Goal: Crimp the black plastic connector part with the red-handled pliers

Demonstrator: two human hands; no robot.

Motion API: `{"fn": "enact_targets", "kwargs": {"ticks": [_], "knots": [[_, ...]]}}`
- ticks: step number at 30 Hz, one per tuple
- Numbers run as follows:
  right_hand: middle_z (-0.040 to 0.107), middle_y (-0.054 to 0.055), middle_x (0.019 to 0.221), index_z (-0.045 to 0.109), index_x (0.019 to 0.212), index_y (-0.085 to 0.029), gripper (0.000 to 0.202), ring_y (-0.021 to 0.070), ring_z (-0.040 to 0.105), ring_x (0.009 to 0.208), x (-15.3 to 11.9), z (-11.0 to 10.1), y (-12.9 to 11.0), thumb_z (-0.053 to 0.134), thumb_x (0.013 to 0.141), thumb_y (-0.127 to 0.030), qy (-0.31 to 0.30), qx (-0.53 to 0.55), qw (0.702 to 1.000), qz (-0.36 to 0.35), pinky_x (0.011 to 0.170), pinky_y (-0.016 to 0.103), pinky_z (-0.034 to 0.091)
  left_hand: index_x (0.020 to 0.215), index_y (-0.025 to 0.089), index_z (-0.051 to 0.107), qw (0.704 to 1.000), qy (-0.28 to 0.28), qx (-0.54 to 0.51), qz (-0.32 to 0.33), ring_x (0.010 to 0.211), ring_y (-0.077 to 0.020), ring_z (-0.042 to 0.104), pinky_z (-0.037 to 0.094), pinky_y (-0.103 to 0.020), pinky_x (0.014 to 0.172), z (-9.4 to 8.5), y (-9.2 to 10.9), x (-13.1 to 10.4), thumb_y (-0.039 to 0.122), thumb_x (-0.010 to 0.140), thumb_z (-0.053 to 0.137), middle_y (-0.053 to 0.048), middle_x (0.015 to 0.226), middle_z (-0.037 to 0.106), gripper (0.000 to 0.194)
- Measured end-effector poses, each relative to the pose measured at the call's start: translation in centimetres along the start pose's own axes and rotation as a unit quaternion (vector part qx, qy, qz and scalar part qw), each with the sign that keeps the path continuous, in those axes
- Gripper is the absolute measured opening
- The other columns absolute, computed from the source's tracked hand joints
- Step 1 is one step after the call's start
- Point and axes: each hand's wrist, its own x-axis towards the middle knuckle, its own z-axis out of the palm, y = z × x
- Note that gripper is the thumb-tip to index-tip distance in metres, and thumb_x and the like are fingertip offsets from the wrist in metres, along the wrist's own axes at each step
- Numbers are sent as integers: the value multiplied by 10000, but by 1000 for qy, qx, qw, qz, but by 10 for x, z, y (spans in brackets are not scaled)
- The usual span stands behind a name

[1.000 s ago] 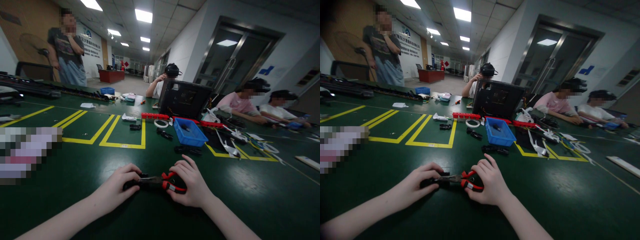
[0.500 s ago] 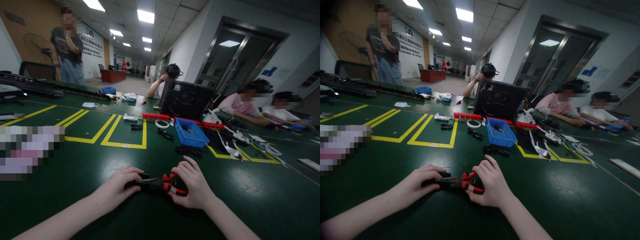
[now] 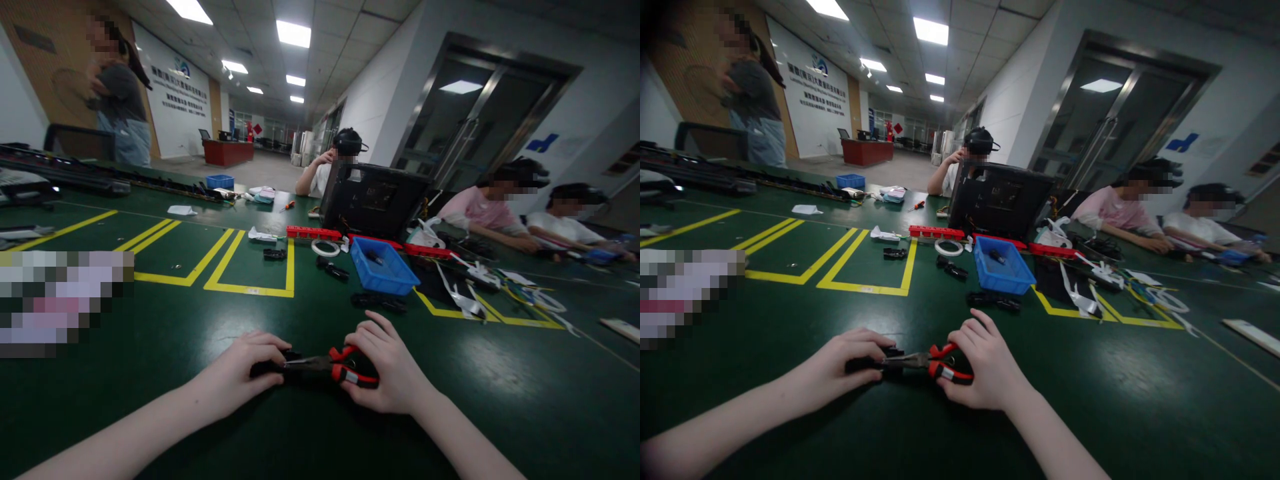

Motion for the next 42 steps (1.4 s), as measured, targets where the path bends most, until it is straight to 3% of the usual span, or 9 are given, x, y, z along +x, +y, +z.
{"fn": "enact_targets", "kwargs": {"ticks": [16,24,42], "knots": [[628,28,852,590,948,-207,367,218,599,836,-1,0,3,722,653,-379,-20,5,1000,14,1051,548,358,1136,254,624,999,12,32,11,1186,-252,530,437,-473,1034,-4,8,-7,143,842,636,-55,1283,561,314],[634,25,834,591,946,-208,367,219,598,818,-3,0,4,726,638,-356,-8,8,1000,12,1051,544,351,1081,241,660,997,9,70,32,1063,-223,569,507,-417,928,-6,2,-7,139,863,635,-49,1162,581,242],[664,30,887,584,1003,-215,403,228,602,868,-3,5,3,713,659,-379,15,-2,1000,20,1046,537,355,1051,239,679,998,-5,42,40,1047,-215,576,512,-395,915,-8,2,-5,125,896,595,-43,1139,583,210]]}}
